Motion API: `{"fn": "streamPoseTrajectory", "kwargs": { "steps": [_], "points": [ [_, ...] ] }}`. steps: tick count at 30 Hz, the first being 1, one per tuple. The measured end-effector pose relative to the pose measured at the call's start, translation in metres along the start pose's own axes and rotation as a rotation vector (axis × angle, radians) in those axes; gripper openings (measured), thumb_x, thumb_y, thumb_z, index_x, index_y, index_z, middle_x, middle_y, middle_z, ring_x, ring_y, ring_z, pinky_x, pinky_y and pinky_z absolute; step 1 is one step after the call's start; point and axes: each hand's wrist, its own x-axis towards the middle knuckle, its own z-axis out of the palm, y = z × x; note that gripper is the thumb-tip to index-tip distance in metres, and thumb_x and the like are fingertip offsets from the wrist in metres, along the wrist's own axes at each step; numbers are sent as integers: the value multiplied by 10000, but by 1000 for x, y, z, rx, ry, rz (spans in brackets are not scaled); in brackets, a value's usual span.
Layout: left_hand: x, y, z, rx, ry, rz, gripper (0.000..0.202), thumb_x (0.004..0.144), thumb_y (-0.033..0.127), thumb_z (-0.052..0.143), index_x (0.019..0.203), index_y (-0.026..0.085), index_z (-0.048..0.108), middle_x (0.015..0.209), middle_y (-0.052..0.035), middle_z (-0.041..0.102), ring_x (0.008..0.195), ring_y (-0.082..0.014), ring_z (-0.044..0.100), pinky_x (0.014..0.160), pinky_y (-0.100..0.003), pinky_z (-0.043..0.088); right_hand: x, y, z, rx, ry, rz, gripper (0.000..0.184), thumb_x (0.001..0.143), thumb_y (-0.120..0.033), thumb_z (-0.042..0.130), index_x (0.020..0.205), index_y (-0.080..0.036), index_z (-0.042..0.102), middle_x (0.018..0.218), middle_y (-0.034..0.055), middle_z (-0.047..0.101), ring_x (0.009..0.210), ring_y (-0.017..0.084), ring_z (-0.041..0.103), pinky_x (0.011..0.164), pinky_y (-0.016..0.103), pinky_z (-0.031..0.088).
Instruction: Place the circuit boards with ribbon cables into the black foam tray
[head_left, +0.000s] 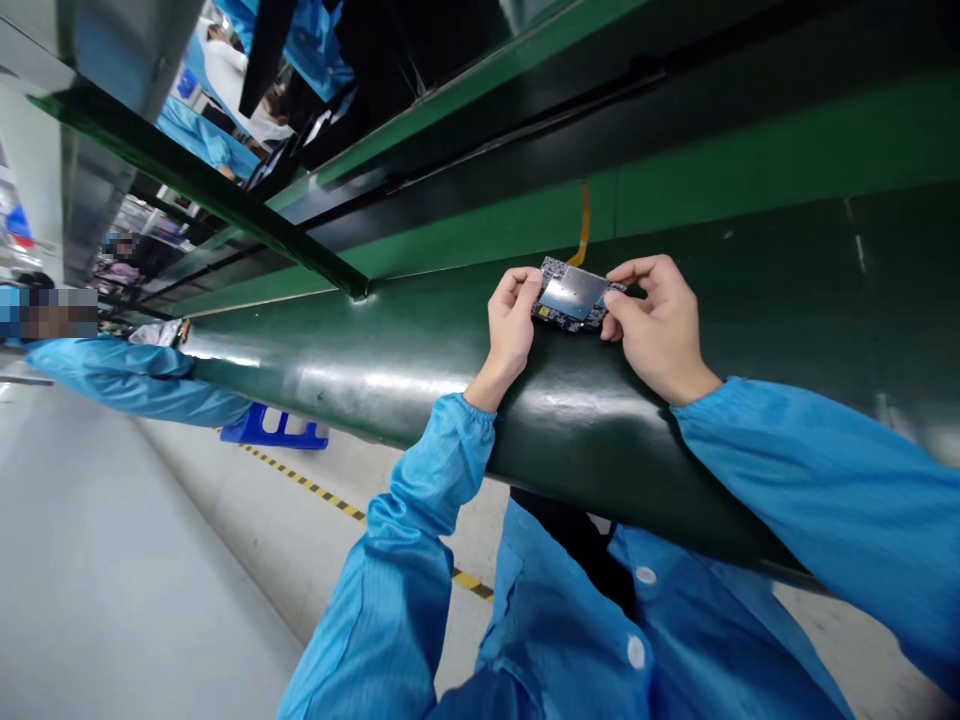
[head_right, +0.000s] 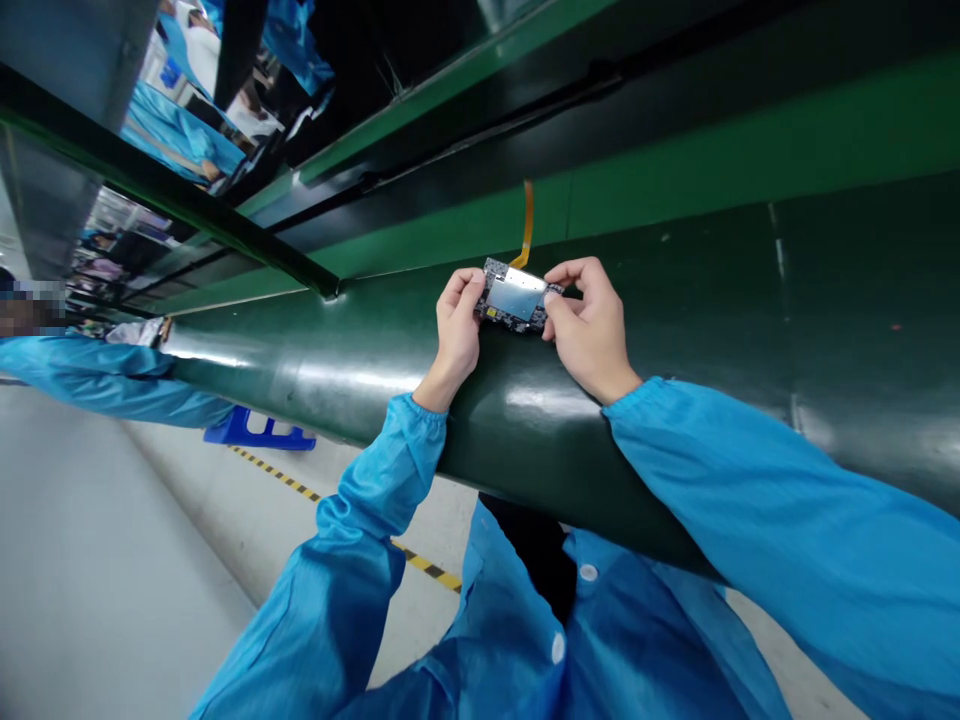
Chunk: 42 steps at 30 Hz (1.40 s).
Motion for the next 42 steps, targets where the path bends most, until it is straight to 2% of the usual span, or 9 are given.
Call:
{"fn": "streamPoseTrajectory", "kwargs": {
  "steps": [8, 18, 27, 34, 42],
  "points": [
    [1, -1, -1, 11, -5, 15, 255, 1001, 336, 793, 817, 204, 677, 847, 8, 630, 847, -119, 603, 828, -220, 484, 0, 1, 1, -6, -2, -8, 179, 872, -224, 710, 991, -256, 580, 989, 12, 621, 540, 79, 511, 462, 240, 456],
    [-1, 2, 2, -29, 27, -12, 254, 995, 255, 798, 781, 195, 673, 821, 18, 606, 803, -110, 585, 831, -226, 472, 0, 1, 0, -1, -12, -5, 180, 886, -247, 730, 985, -260, 580, 992, 12, 623, 538, 80, 517, 467, 244, 464],
    [0, 1, 0, -26, 7, -11, 261, 993, 331, 807, 807, 204, 675, 825, 12, 618, 837, -120, 603, 837, -228, 493, 0, 0, 1, -4, -3, -1, 184, 844, -182, 686, 983, -254, 589, 1002, 15, 632, 528, 81, 514, 470, 255, 469],
    [-1, 1, 1, -44, 22, -52, 278, 987, 376, 817, 815, 207, 679, 854, 7, 630, 900, -132, 642, 885, -250, 510, 1, 2, 1, -5, -4, -11, 187, 859, -228, 719, 985, -259, 584, 994, 16, 630, 542, 86, 517, 460, 247, 458],
    [1, -3, -3, 6, -22, -5, 272, 980, 426, 824, 868, 213, 698, 858, 2, 653, 879, -130, 640, 826, -231, 518, 1, 2, 0, -15, -3, -1, 183, 852, -183, 692, 994, -255, 602, 1006, 16, 628, 541, 87, 529, 482, 263, 473]
  ]
}}
